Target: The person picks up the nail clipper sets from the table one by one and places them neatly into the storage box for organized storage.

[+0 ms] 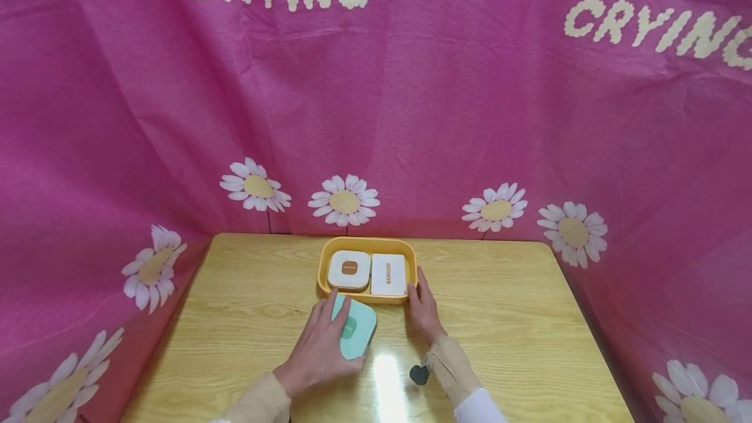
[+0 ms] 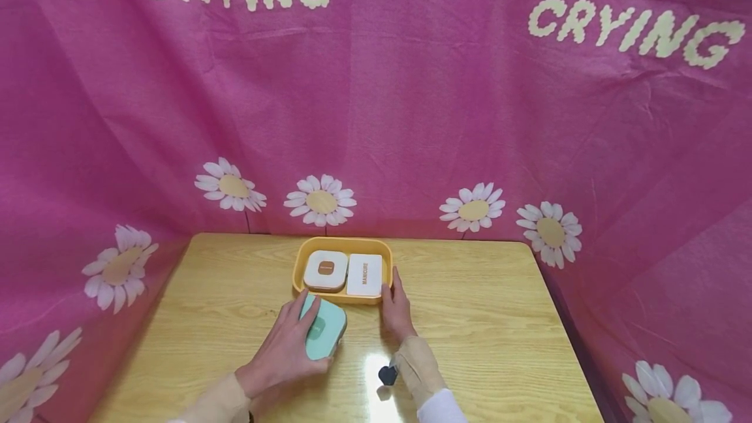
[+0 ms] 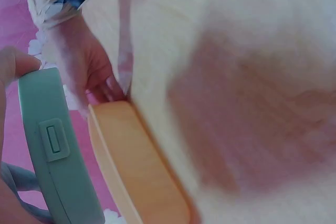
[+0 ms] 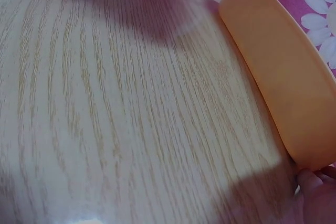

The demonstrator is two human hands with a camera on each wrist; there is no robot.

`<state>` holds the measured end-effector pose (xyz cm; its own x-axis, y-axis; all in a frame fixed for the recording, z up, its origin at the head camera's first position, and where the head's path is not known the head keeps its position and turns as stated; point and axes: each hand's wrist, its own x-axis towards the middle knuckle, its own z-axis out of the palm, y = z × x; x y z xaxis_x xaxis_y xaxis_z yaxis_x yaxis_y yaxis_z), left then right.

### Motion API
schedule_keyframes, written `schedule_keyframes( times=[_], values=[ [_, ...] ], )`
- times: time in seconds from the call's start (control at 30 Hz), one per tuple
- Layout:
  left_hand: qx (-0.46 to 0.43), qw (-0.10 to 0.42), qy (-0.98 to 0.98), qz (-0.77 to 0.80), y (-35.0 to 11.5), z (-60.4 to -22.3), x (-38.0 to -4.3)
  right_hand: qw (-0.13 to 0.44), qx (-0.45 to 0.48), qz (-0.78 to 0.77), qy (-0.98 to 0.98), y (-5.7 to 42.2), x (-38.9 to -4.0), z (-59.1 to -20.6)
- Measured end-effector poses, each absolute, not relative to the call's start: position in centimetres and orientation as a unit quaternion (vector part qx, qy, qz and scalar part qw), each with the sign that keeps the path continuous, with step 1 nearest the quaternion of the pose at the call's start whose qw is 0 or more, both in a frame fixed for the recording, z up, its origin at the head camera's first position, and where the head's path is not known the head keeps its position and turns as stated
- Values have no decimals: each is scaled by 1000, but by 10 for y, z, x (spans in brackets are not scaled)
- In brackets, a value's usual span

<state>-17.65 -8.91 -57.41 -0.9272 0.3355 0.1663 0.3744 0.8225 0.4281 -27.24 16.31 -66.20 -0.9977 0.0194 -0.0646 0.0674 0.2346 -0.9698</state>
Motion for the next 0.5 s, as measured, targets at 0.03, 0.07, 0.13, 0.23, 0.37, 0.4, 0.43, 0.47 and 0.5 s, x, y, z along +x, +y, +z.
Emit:
schedule_keyframes(
  times=[0.03,0.07,0.13,0.23,0.37,0.4,0.43,0.47,0.5],
  values=[
    [-185,44,-954,-232,-88,-572,-179,20,28,-618,785,163,-272,-662],
    [-187,49,-953,-232,-88,-570,-182,21,29,-619,784,163,-272,-662],
    [-189,57,-951,-238,-86,-567,-186,27,32,-623,781,163,-273,-661],
    [-186,62,-951,-239,-84,-565,-193,34,34,-631,774,162,-273,-661],
    [-177,56,-953,-241,-83,-564,-201,42,40,-638,768,162,-272,-662],
    [-176,55,-953,-242,-82,-564,-203,43,41,-638,768,162,-271,-662],
    [-175,55,-952,-244,-82,-564,-205,43,42,-638,768,162,-271,-662],
    [-175,55,-952,-244,-81,-564,-207,43,42,-637,768,162,-271,-662],
    [-175,54,-952,-243,-81,-564,-209,43,42,-638,768,162,-271,-662]
  ],
)
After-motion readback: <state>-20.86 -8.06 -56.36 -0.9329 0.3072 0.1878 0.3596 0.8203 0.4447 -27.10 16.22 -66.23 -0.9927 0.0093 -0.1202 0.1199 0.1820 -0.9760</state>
